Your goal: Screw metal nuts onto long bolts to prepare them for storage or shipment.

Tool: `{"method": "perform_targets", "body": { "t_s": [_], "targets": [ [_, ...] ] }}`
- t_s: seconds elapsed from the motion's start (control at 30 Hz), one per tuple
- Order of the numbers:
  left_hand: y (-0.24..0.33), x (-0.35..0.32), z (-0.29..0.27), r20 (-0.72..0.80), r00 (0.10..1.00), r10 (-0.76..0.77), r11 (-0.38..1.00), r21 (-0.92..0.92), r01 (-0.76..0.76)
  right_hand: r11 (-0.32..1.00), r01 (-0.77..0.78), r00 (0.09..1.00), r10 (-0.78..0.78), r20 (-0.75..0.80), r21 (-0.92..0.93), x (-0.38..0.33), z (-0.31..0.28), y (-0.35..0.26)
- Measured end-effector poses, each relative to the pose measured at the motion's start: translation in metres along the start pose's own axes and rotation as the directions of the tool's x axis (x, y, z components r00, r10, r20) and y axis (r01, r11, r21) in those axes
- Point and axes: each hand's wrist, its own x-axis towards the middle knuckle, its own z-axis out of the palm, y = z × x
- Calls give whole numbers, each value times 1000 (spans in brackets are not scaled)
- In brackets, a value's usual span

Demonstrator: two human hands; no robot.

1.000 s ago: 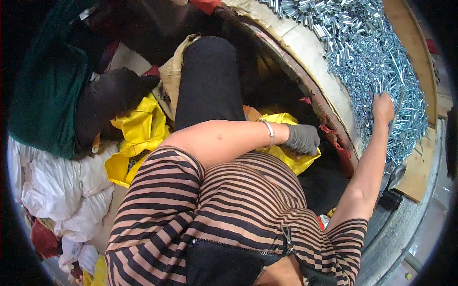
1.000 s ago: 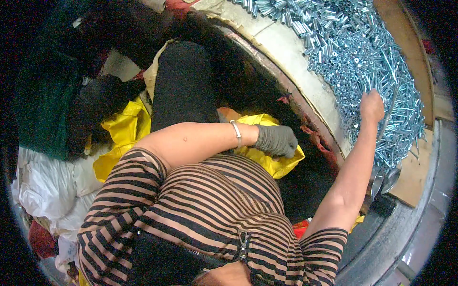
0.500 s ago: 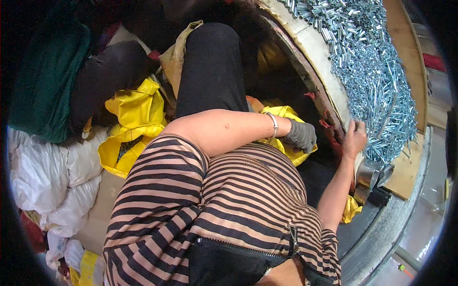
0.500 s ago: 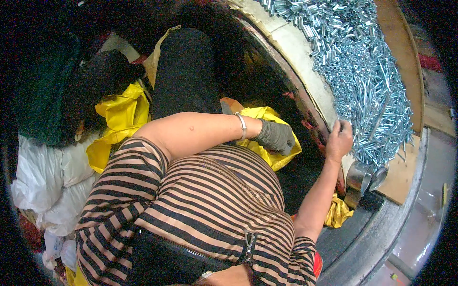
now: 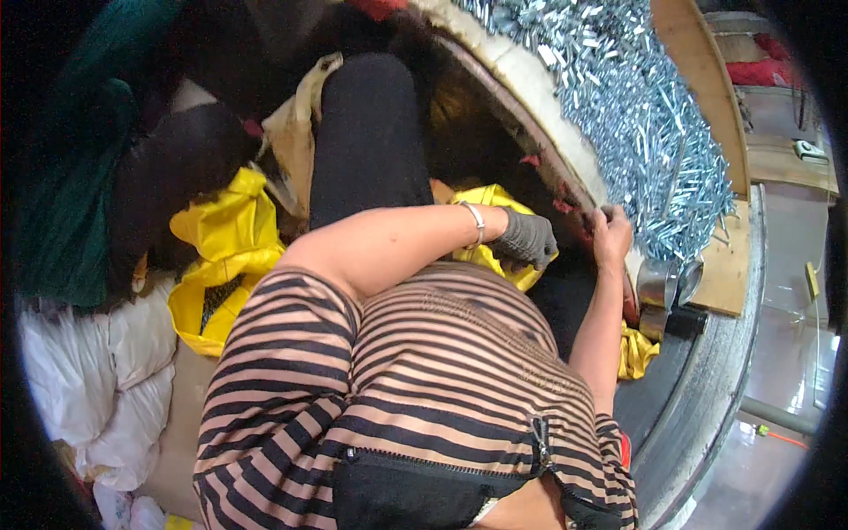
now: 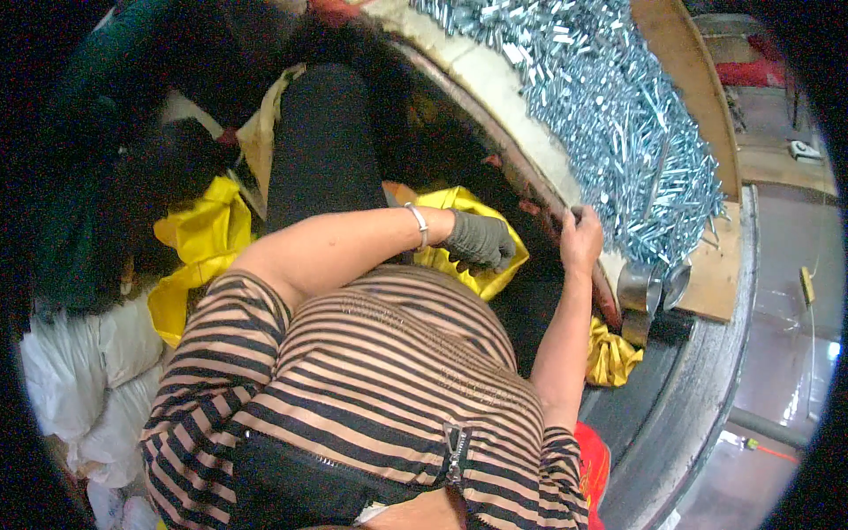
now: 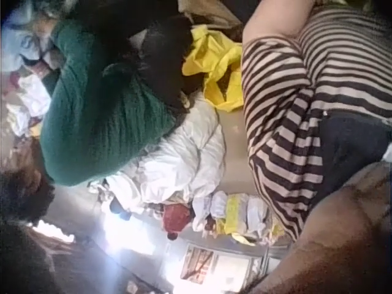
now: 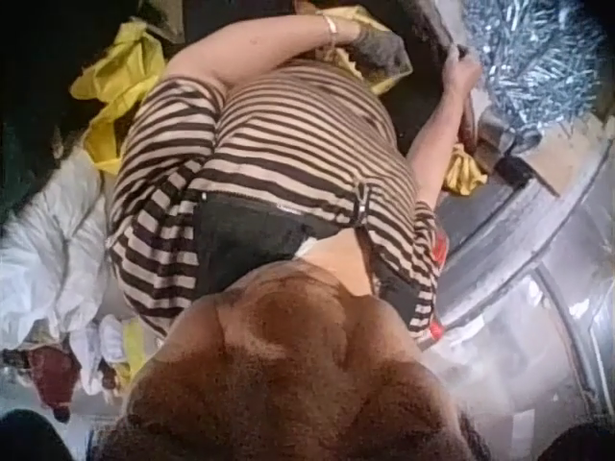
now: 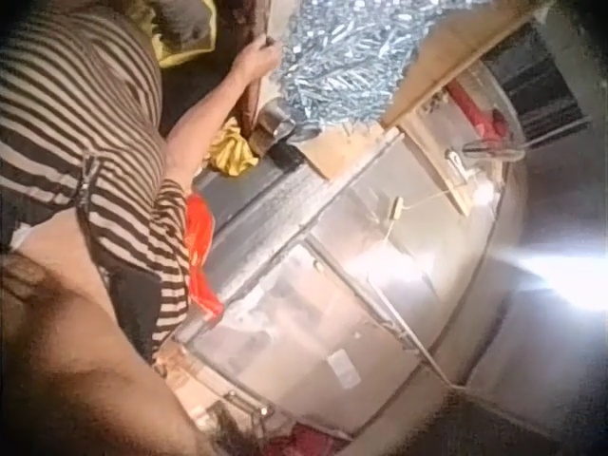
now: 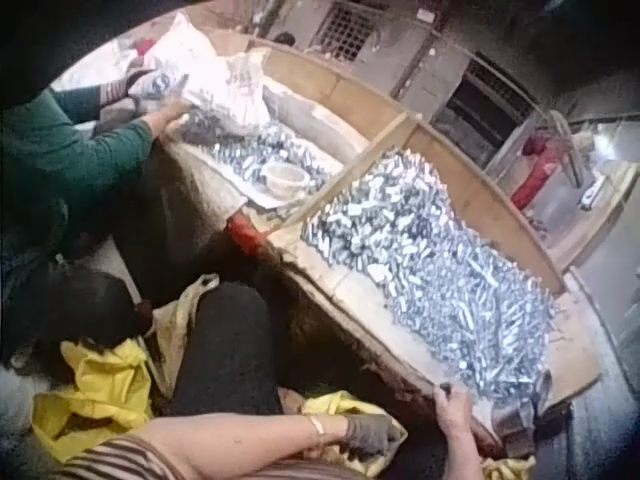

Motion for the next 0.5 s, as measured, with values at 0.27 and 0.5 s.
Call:
{"method": "perform_targets", "body": {
  "t_s": [0.27,0.5],
  "targets": [
    [-13,-10,-64,-413,907,-89,853,-502,-145,985,111,964,-75,-255,129,9,13,0],
    [-51,-5,-63,-658,713,-242,906,-416,-77,973,194,966,-168,-199,121,9,35,-18]
  ]
}}
